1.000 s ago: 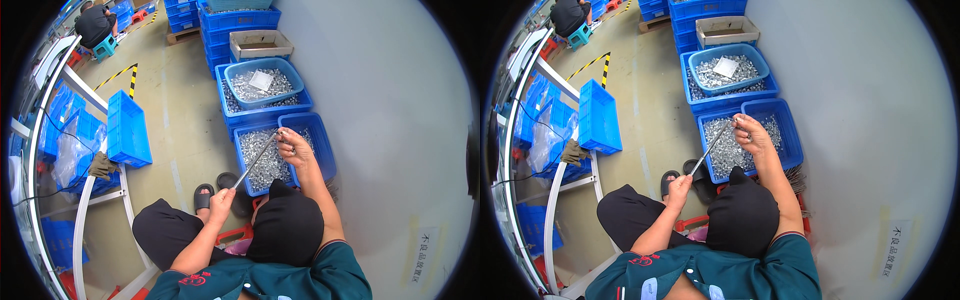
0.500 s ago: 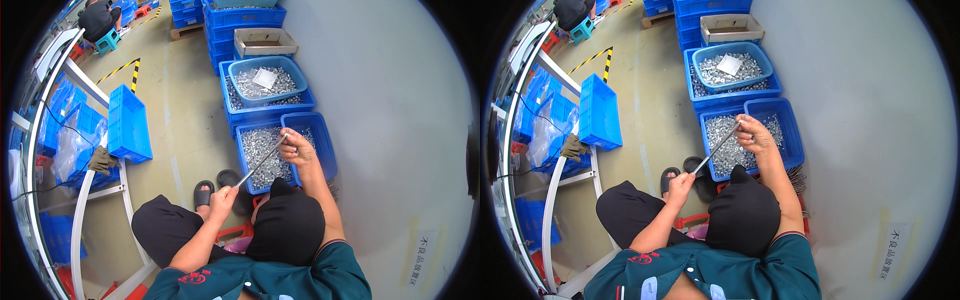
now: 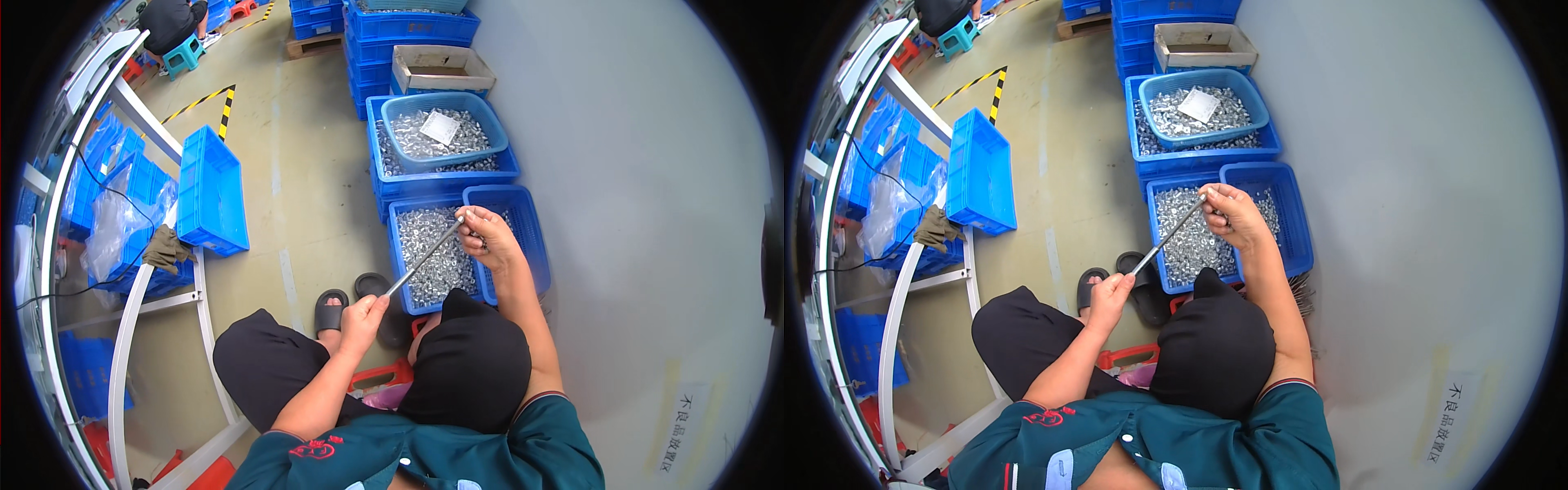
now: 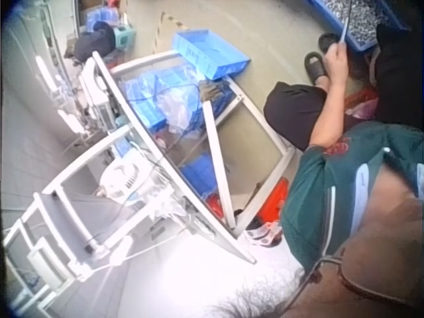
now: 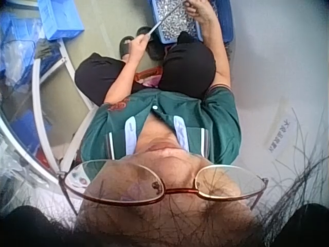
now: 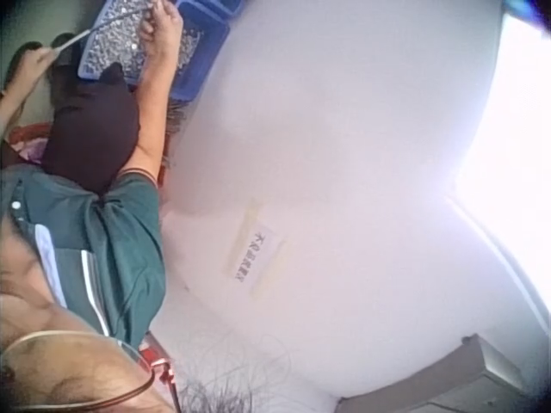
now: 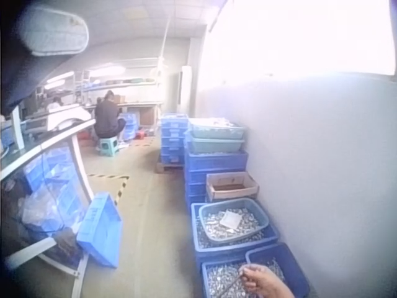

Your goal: Manually sliding small metal rings onto a long metal rod to assemble a hardware component.

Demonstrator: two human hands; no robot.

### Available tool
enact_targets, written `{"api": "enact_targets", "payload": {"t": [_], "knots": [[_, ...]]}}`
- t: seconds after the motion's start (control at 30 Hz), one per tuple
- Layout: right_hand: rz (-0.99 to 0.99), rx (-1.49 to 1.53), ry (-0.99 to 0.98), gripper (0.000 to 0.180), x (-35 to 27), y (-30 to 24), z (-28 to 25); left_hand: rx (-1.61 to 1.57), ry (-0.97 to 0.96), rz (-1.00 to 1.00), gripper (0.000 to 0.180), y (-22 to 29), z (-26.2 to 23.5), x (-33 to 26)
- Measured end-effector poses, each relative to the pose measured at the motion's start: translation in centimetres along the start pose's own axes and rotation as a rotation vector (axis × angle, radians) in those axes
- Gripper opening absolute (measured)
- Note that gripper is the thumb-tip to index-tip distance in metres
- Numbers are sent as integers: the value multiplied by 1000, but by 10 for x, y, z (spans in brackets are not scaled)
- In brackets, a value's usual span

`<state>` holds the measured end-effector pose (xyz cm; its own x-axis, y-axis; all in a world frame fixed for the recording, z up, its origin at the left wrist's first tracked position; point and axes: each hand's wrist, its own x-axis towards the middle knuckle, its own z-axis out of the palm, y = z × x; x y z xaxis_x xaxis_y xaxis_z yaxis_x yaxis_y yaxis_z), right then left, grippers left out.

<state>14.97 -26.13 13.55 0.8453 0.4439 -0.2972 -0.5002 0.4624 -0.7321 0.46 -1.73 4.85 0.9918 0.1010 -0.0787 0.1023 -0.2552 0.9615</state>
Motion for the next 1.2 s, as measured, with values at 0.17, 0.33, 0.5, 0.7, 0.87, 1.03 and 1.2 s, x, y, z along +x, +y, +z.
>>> {"api": "enact_targets", "payload": {"t": [0.17, 0.33, 0.5, 0.7, 0.87, 1.03, 1.2], "knots": [[42, -158, 42, 30, -10, -2, 8, -91, -10, -65, 47, -8, 3, 4], [-55, -184, 73, 27, -9, -3, 7, -113, -40, -50, 47, -2, 7, 2], [-59, -235, 117, 19, -5, 3, 10, -211, -70, -87, 47, -3, 11, 2], [62, -390, 113, 21, 1, 17, 17, -145, -49, -155, 45, 4, 17, 10], [195, -495, 29, 22, 2, 37, 18, -199, -36, -228, 48, 18, 26, 19], [234, -150, 14, 20, 1, 34, 6, -221, -53, -206, 48, 21, 26, 23], [312, 398, 169, 17, 2, 41, -27, -300, -34, -177, 46, 44, 14, 20]]}}
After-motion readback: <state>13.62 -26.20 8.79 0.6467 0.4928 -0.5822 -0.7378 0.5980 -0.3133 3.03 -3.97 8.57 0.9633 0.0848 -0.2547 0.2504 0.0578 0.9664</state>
